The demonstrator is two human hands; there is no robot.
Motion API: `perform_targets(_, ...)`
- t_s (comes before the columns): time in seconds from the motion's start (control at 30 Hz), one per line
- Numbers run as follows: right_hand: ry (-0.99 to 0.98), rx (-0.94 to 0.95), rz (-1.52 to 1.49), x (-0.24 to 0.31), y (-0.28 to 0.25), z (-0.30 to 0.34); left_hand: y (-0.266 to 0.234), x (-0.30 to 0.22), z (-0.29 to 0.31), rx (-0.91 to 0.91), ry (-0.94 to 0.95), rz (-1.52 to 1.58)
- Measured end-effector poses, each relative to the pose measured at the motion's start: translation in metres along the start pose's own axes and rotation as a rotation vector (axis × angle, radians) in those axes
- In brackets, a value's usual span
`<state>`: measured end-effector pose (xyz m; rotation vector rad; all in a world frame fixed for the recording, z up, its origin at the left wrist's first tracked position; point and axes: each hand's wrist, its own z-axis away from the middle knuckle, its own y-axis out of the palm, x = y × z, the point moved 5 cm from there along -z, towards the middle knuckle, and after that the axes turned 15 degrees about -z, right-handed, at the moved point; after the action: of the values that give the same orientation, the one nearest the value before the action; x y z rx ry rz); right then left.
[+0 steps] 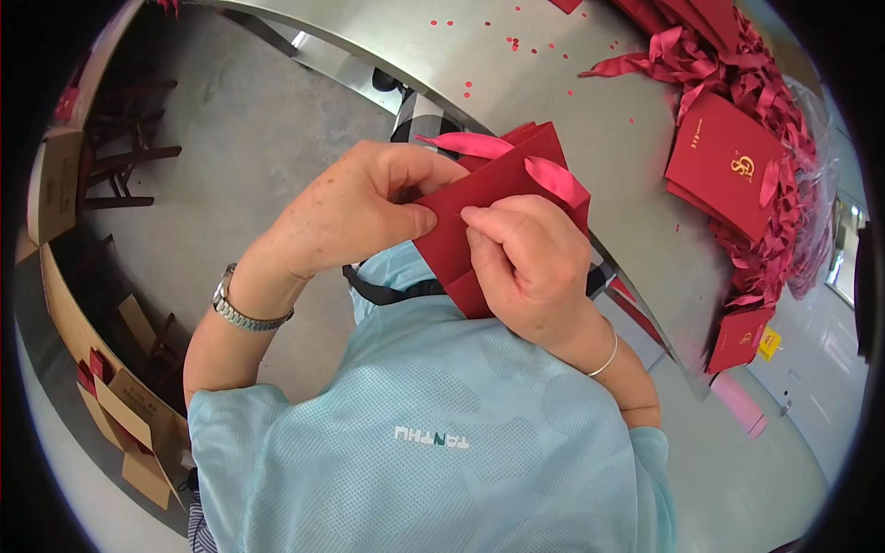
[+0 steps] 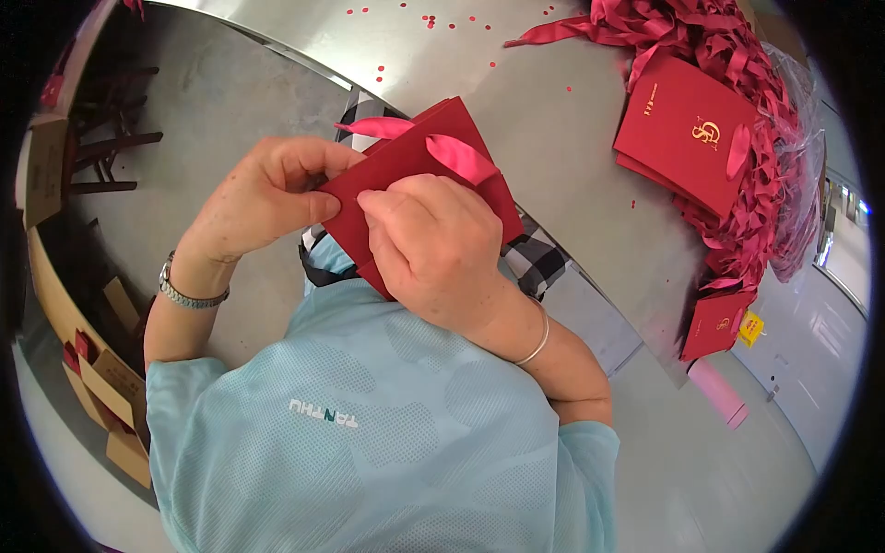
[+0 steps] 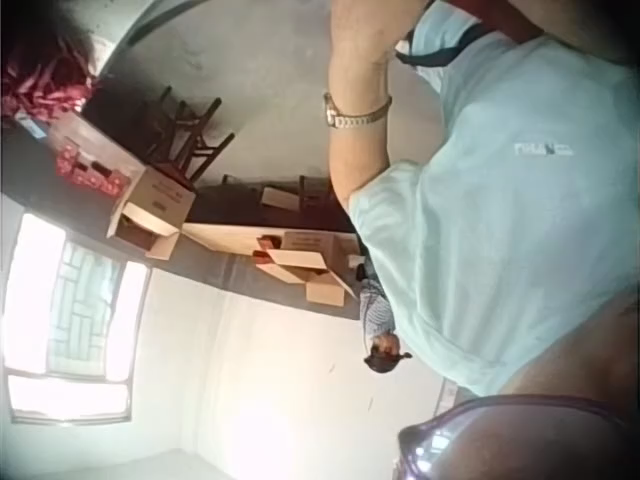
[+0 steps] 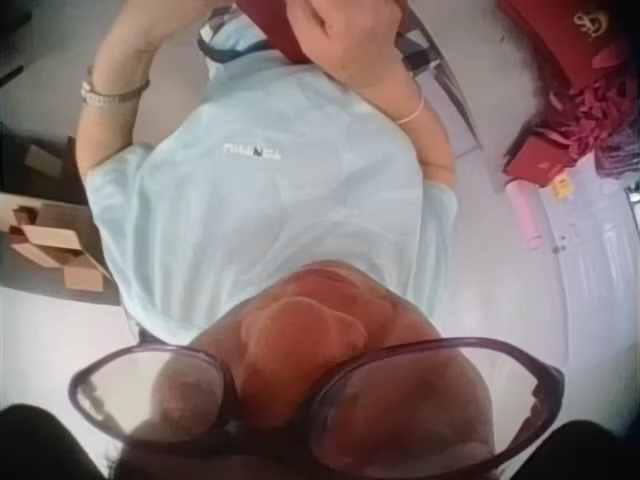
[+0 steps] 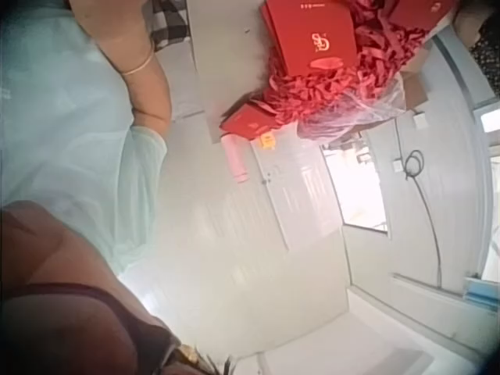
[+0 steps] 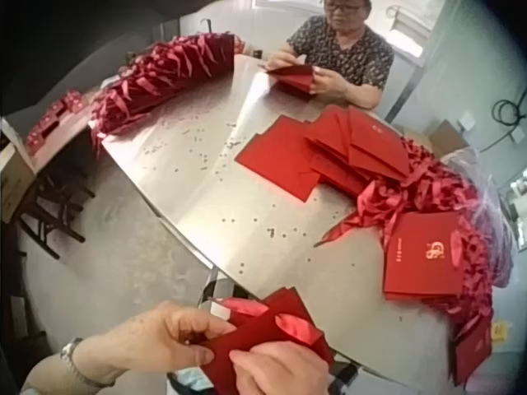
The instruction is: The person attaches ribbon handles to gift bags by threading the ribbons into the bags by hand. The person then gathers and stacks the assembled gift bags together.
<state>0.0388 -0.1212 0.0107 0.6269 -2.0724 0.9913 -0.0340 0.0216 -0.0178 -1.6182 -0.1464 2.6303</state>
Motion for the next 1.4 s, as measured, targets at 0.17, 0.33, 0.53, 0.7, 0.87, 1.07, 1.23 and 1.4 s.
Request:
perform_targets(0.17,-0.01,-0.016,0.107,-0.001,0.007,0.0,-0.001,0.004,0.001,-0.04,-0.025,-0.015)
perform_targets(0.33,0.014,-0.03,0.082,-0.002,0.006,0.0,0.0,0.009,0.003,-0.093,-0.047,0.094)
perform_targets(0.53,0.103,-0.037,-0.039,-0.004,0.004,-0.002,0.003,0.01,0.003,-0.083,-0.002,0.201)
perform_targets(0.7,0.108,-0.027,-0.036,-0.004,0.005,-0.004,0.001,0.002,0.005,-0.171,-0.055,0.081)
perform_targets(0.87,0.004,0.014,0.099,0.006,0.009,-0.009,0.0,-0.003,0.012,-0.249,-0.004,-0.007)
perform_targets(1.07,-0.104,0.104,0.346,0.014,0.019,-0.012,-0.002,-0.013,0.015,-0.376,0.162,-0.224)
perform_targets(1.23,-0.094,0.109,0.311,0.009,0.025,-0.01,-0.007,-0.011,0.012,-0.29,0.074,-0.21)
perform_targets(1.4,-0.087,0.086,0.296,0.008,0.029,-0.01,-0.008,-0.009,0.009,-0.331,0.046,-0.138)
